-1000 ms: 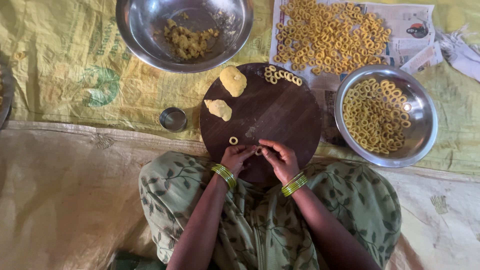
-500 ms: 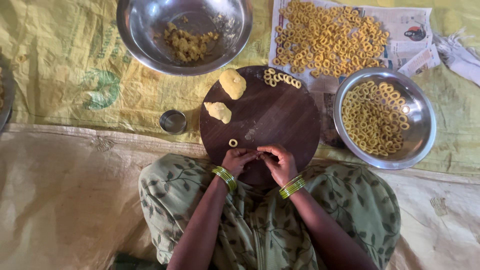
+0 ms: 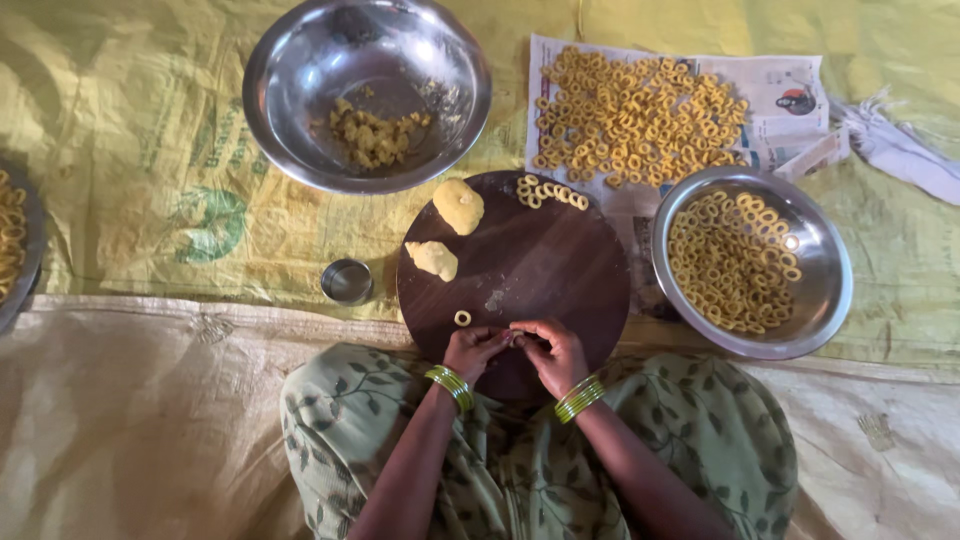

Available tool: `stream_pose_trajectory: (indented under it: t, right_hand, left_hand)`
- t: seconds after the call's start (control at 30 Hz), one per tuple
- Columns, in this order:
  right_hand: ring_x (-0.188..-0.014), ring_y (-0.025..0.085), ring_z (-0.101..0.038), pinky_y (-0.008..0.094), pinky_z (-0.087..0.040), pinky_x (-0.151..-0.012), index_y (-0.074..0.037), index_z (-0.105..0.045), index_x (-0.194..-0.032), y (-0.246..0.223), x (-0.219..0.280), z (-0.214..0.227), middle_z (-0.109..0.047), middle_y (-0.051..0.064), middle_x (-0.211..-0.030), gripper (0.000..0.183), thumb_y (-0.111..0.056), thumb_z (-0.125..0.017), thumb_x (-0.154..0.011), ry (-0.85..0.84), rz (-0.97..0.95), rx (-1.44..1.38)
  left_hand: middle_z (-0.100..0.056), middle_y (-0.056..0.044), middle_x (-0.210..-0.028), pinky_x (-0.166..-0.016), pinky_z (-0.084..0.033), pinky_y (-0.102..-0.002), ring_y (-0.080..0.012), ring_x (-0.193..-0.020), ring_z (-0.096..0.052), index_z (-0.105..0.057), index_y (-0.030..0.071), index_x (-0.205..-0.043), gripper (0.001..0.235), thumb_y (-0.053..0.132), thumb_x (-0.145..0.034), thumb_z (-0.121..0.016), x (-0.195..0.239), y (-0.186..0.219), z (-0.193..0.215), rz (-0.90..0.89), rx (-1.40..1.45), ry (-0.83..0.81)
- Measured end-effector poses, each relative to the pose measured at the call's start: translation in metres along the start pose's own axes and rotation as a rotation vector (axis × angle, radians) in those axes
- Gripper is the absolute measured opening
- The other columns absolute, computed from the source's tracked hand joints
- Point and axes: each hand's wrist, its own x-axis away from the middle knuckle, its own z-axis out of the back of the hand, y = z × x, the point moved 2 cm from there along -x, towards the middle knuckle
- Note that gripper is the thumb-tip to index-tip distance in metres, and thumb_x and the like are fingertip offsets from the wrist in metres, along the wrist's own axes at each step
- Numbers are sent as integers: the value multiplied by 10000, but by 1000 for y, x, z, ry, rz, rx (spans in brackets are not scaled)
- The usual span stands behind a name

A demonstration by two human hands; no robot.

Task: The person rolls small pieces of dough into thin ropes on a wooden board, then joins the ends to form rings. The rings are placed into a metal bowl and spread out by hand.

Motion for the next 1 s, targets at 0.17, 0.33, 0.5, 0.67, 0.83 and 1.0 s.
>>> stream_pose_trajectory:
  t: [0.17, 0.33, 0.5, 0.67, 0.83, 1.0]
  right_hand:
    - [-1006, 158, -739, 288, -566, -872, -59, -753, -1092, -2, 0, 0, -769, 73, -1066, 223, -28, -754, -871, 11, -12, -62]
    - [-974, 147, -748, 283, -577, -847, -46, -757, -1071, 0, -1, -1, -779, 68, -1028, 190, -33, -752, -881, 9, -45, -45]
    - [-962, 152, -743, 294, -572, -849, -29, -747, -1049, 5, -2, -2, -779, 73, -1009, 179, -37, -761, -871, 30, -31, -36]
    - [-973, 172, -742, 305, -576, -872, -36, -746, -1032, 7, -2, 0, -777, 77, -1023, 147, -40, -755, -885, 113, 5, -6]
    - [-972, 194, -730, 307, -574, -844, -45, -759, -1048, -7, -1, -5, -746, 102, -1033, 211, -25, -752, -838, 86, 133, 106]
    - [-980, 193, -730, 306, -574, -851, -47, -768, -1071, -7, 2, 1, -755, 95, -1057, 170, -44, -750, -903, 86, 141, 13]
  left_hand:
    - [-762, 22, -811, -533, -442, -202, -12, -605, -579, -807, 48, -1011, 250, 278, -942, -736, 5, 12, -2, -17, -29, 1]
    - [-734, 31, -779, -512, -410, -204, -20, -575, -540, -793, 52, -994, 249, 289, -942, -737, 2, 8, -1, 23, -2, -6]
    - [-705, 24, -793, -518, -423, -213, -29, -602, -550, -783, 37, -1000, 315, 344, -971, -719, 2, 10, -2, 14, 8, 5]
    - [-765, -52, -922, -638, -570, -299, -137, -750, -708, -718, 44, -1062, 367, 393, -970, -647, 8, 14, -5, 235, 281, 55]
    - [-736, -112, -1006, -803, -647, -419, -253, -911, -756, -642, 28, -1081, 352, 365, -976, -647, 14, 19, -12, 257, 495, -66]
    - [-740, -128, -1110, -849, -595, -425, -256, -1031, -725, -632, 34, -1178, 349, 337, -1007, -619, 17, 26, -8, 258, 518, -22]
